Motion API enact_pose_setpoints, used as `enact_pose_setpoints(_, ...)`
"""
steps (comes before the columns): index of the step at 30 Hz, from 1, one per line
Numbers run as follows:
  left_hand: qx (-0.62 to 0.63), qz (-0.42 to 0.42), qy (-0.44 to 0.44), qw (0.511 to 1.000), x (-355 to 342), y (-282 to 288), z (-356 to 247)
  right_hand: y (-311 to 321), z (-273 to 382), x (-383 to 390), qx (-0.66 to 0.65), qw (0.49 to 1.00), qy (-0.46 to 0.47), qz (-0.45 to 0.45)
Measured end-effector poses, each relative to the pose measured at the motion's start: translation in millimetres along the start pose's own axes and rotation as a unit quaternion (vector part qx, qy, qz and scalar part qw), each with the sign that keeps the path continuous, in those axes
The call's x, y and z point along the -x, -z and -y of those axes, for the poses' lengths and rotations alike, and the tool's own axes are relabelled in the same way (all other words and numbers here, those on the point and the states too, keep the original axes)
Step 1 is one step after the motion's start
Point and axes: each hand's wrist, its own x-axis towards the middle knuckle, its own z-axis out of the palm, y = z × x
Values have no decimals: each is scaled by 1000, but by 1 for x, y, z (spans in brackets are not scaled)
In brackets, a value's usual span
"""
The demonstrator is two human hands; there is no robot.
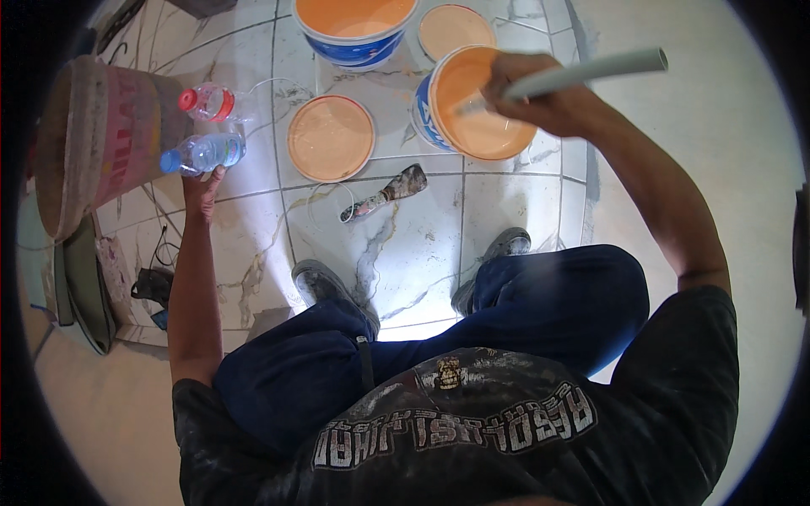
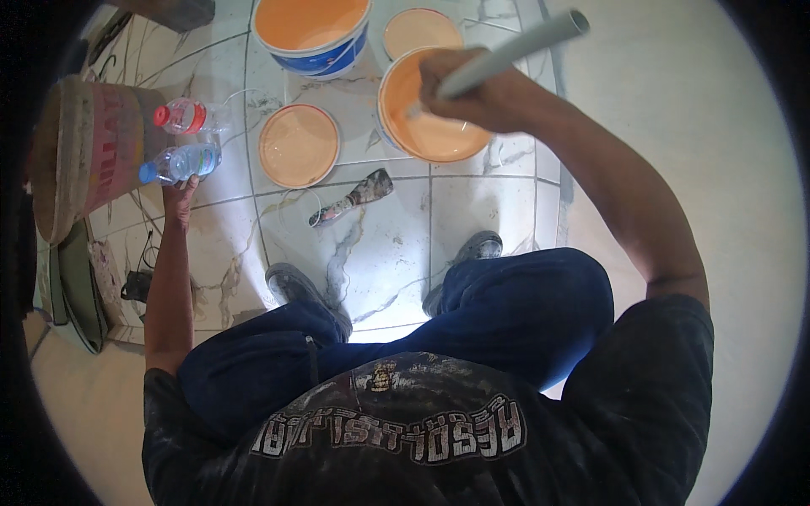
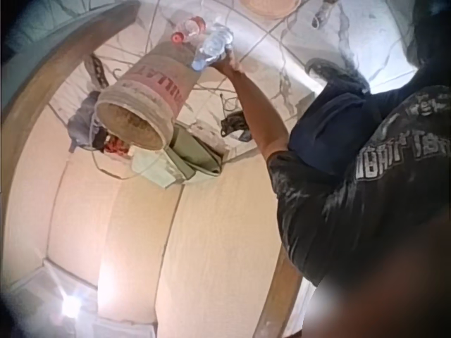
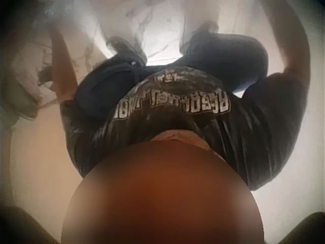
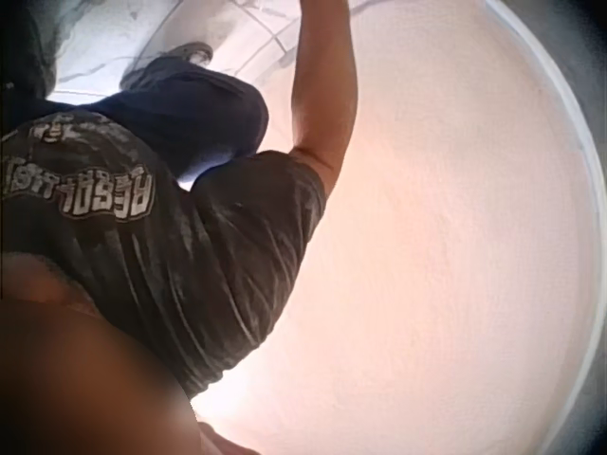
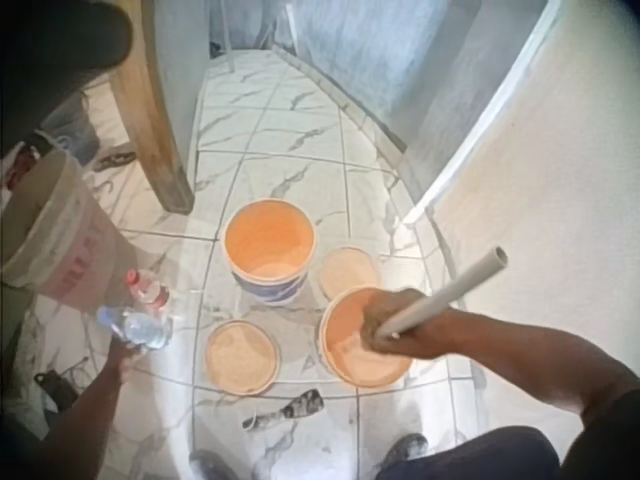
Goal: The person mixes orange paint in a bucket using a plastic pipe, adding water from a plastic bottle to achieve the desired consistency.
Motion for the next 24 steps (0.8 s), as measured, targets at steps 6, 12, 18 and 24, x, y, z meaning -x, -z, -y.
enact_pose_setpoints(6, 21, 9, 6, 1000, -6, -14, -13, 45, -38, 25, 22, 992, -119, -32)
enact_pose_setpoints(12, 37, 13, 22, 999, -4, 0, -1, 2, -1, 0, -31, 999, -1, -23)
enact_pose_setpoints(18, -25, 11, -15, 1000, -8, -8, -8, 45, -38, 25, 21, 993, -112, -34)
enact_pose_setpoints(24, 20, 19, 28, 999, -4, -6, -7, 4, -2, -2, -43, 995, 74, -47)
